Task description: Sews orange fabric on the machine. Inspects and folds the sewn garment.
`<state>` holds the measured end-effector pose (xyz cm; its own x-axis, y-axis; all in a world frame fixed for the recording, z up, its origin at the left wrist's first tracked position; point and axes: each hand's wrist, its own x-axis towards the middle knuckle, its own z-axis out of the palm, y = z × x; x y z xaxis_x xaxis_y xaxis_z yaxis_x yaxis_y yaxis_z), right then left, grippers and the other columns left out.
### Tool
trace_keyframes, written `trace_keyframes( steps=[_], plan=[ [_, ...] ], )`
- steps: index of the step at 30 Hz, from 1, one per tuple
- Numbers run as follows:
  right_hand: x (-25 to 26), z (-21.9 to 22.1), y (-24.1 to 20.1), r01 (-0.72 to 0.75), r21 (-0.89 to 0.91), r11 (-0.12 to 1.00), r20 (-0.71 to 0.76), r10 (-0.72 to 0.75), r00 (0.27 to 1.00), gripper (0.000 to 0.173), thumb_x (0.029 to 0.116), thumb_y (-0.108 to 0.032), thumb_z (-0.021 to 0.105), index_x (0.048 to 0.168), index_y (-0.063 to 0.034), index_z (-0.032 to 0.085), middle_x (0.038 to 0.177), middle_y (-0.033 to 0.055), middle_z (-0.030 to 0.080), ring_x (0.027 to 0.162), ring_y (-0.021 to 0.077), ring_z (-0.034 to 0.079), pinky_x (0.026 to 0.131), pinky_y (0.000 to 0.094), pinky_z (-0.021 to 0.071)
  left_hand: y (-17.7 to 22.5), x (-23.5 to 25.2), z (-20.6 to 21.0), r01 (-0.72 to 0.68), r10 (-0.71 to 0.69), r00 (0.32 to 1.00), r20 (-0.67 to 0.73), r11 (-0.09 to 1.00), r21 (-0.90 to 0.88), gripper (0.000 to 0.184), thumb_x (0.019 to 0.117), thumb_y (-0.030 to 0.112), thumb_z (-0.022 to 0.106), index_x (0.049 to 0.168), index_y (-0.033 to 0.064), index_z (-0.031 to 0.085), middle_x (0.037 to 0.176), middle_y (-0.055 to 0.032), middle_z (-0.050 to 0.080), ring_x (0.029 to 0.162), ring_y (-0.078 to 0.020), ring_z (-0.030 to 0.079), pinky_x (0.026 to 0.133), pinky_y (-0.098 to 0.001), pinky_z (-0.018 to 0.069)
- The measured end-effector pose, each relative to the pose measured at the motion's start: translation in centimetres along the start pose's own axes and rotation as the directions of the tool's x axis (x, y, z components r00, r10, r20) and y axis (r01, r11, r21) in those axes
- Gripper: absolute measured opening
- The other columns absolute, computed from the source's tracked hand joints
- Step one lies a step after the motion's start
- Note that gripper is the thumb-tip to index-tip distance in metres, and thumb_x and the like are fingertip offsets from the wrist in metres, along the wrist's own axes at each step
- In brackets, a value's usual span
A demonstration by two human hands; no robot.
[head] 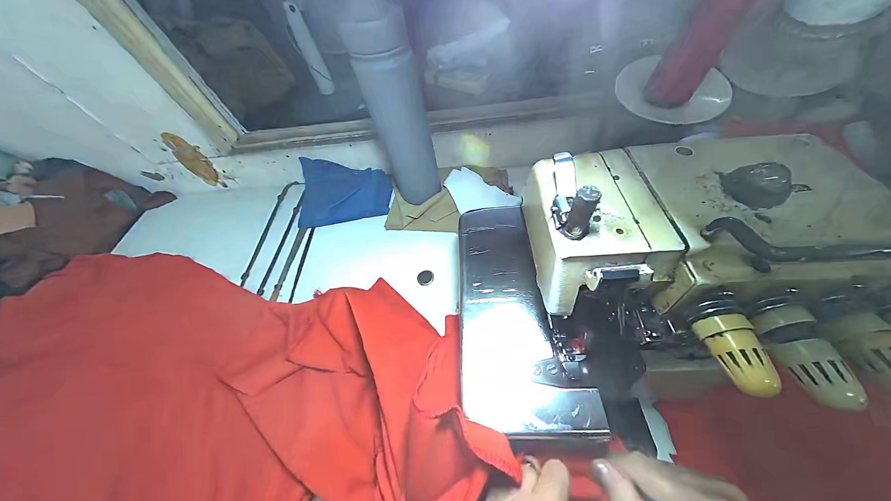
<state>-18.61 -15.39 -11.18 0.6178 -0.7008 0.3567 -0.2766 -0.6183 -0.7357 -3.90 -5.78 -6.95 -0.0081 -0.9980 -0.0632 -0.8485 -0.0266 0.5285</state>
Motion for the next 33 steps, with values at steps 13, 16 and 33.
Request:
trace_keyframes(
  steps=[13,16,33],
  plan=[
    [-1.2,0.7,-2.6,-0.133,0.779,0.613,0.031,0.174,0.984,0.024,0.0965,-0.015,0.071,0.12,-0.0127,0.068,0.107,-0.0068,0.074,0.092,0.0042,0.071,0.082,0.0261,0.0609,-0.7,-1.7,-2.4,-0.136,-0.126,0.904,-0.409,0.82,-0.555,0.015,0.0939,0.001,0.064,0.09,-0.0078,0.075,0.085,-0.015,0.075,0.082,-0.0068,0.071,0.079,-0.0196,0.0556],
    [-0.7,1.4,-4.9,-0.124,0.673,0.729,-0.054,0.216,0.975,0.016,0.087,0.003,0.072,0.103,0.0044,0.069,0.091,0.0014,0.075,0.08,0.0015,0.069,0.072,0.0203,0.0586,-0.6,-2.1,-2.0,-0.175,-0.102,0.873,-0.476,0.847,-0.502,0.015,0.0912,0.001,0.064,0.086,-0.0081,0.074,0.085,-0.0159,0.076,0.084,-0.0083,0.073,0.081,-0.0197,0.0563],
    [-0.4,1.6,-6.0,-0.099,0.566,0.818,0.06,0.079,0.995,0.01,0.0886,0.002,0.067,0.096,0.0093,0.07,0.084,0.0114,0.072,0.069,0.0051,0.066,0.064,0.02,0.0563,-0.4,-5.2,-2.4,-0.147,-0.252,0.824,-0.508,0.77,-0.621,0.012,0.0905,-0.004,0.063,0.09,-0.0098,0.073,0.086,-0.0108,0.075,0.082,-0.0012,0.07,0.078,-0.0171,0.0566]
  ],
)
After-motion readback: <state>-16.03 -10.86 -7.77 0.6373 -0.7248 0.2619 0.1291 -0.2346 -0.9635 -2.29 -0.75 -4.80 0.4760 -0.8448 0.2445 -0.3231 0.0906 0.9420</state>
